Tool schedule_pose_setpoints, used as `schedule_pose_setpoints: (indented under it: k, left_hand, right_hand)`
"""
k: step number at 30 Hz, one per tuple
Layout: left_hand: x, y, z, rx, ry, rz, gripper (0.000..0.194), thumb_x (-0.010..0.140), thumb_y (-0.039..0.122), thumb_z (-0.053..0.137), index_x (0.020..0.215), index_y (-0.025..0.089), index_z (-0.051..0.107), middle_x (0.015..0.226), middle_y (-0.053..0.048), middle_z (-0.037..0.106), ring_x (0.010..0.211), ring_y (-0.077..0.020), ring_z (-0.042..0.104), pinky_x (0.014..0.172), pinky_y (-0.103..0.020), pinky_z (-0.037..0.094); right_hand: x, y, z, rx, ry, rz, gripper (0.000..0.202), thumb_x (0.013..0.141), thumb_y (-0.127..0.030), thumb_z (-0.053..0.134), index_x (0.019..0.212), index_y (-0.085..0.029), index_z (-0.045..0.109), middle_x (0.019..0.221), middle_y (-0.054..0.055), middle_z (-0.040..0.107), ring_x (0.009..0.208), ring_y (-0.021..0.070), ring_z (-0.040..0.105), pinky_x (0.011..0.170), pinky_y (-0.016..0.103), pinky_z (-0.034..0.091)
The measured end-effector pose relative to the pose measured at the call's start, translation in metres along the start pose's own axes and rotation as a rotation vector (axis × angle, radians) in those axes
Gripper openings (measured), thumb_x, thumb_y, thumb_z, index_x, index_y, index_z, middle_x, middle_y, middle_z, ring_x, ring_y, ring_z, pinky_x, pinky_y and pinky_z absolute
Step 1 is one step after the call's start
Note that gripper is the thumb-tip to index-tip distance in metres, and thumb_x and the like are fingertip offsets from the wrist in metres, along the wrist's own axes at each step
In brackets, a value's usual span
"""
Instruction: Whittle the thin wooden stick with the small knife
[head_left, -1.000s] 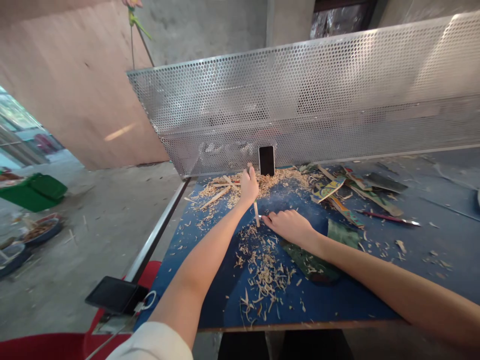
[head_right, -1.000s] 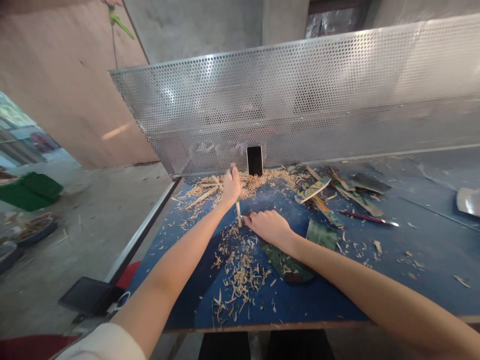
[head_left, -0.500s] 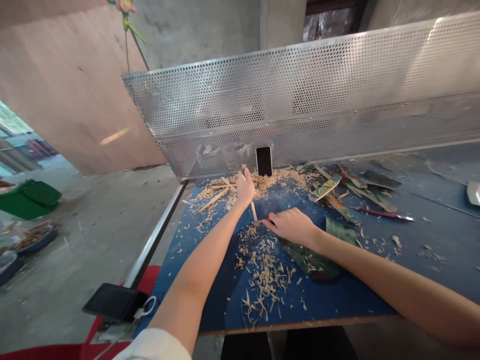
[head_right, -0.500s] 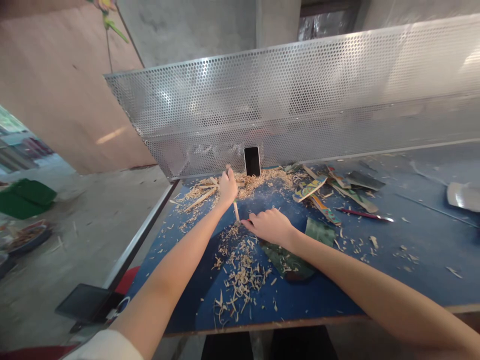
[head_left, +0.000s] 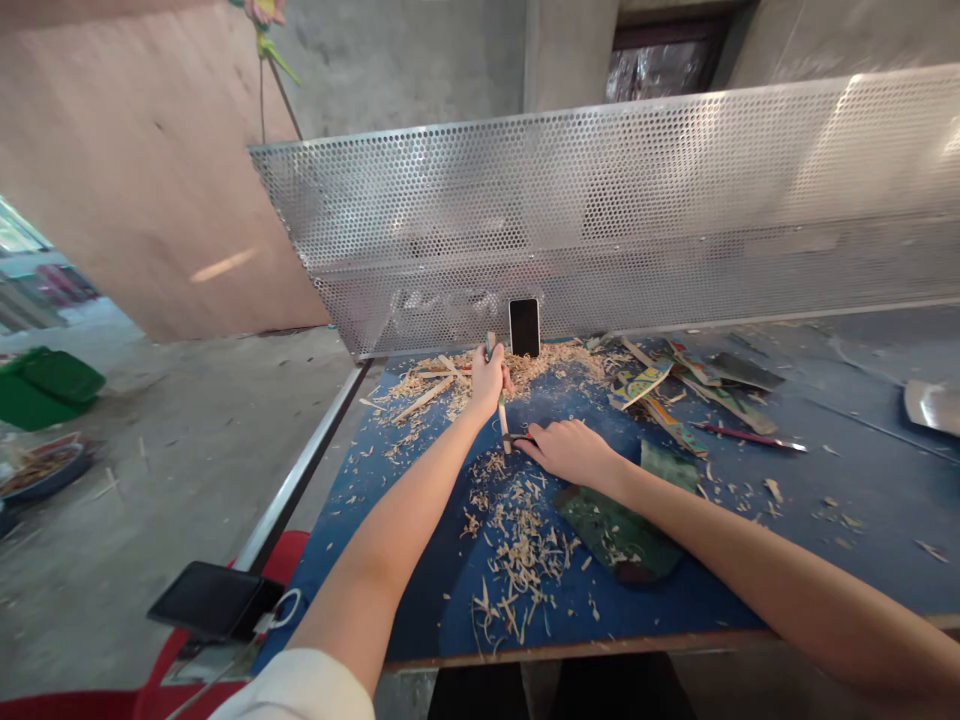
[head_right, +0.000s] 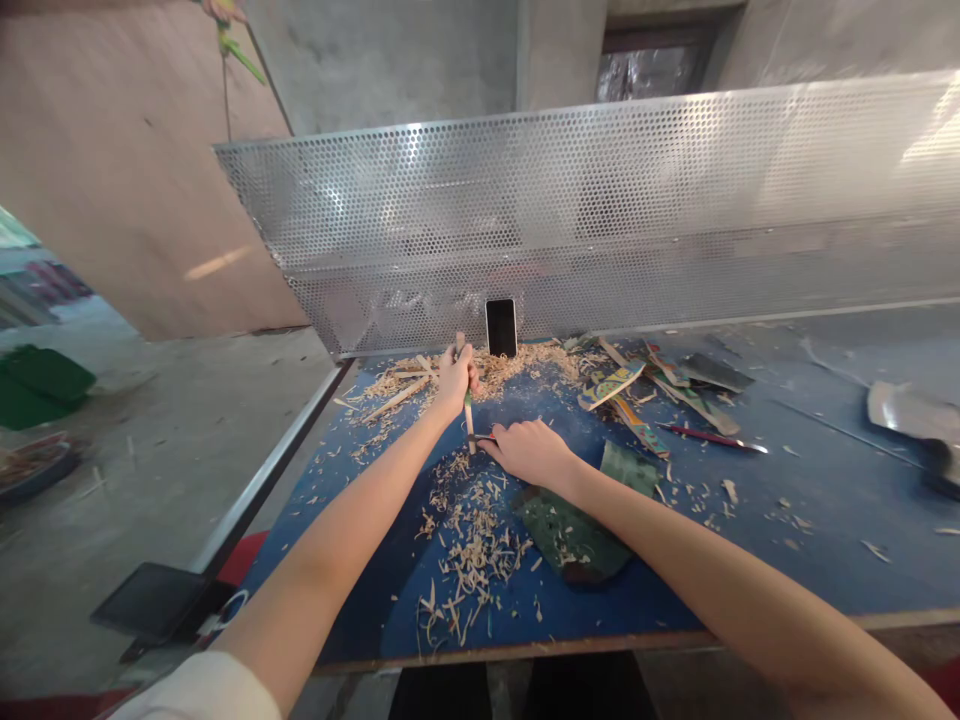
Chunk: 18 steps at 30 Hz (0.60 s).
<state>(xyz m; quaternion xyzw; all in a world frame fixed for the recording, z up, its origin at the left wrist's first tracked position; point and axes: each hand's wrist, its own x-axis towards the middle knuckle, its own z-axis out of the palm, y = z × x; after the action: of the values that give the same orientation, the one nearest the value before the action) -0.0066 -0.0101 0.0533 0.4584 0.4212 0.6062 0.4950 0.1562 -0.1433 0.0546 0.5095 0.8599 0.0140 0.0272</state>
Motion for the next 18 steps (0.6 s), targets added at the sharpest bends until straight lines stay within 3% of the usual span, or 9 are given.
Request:
schedule_pose_setpoints:
  k: [5,11,18]
  left_hand:
    - [-0.001,-0.002,-0.001,0.02,0.044,0.023,0.041,0.115,0.065,0.07,0.129,0.028,0.059,0.06,0.014,0.035,0.039,-0.0094,0.031,0.042,-0.023,0.027]
    - [-0.003,0.0,-0.002,0.135,0.092,0.034,0.042,0.118,0.065,0.062,0.136,0.026,0.061,0.062,0.011,0.04,0.04,-0.0114,0.035,0.044,-0.026,0.033]
    - [-0.004,0.003,-0.004,0.191,0.069,0.041,0.05,0.12,0.068,0.057,0.144,0.024,0.06,0.063,0.012,0.038,0.04,-0.0118,0.038,0.045,-0.026,0.036]
  right_hand:
    - [-0.002,-0.009,0.0,0.011,-0.009,0.018,0.063,0.129,-0.051,0.034,0.137,-0.014,0.084,0.123,0.023,0.09,0.115,0.0369,0.089,0.098,0.041,0.064]
    - [-0.005,-0.009,-0.008,0.024,-0.032,0.023,0.063,0.127,-0.048,0.036,0.131,-0.015,0.089,0.122,0.023,0.089,0.113,0.036,0.089,0.097,0.041,0.064]
    - [-0.008,-0.009,-0.015,0.017,-0.041,-0.012,0.063,0.124,-0.056,0.043,0.127,-0.013,0.089,0.112,0.025,0.088,0.107,0.0362,0.089,0.095,0.042,0.064]
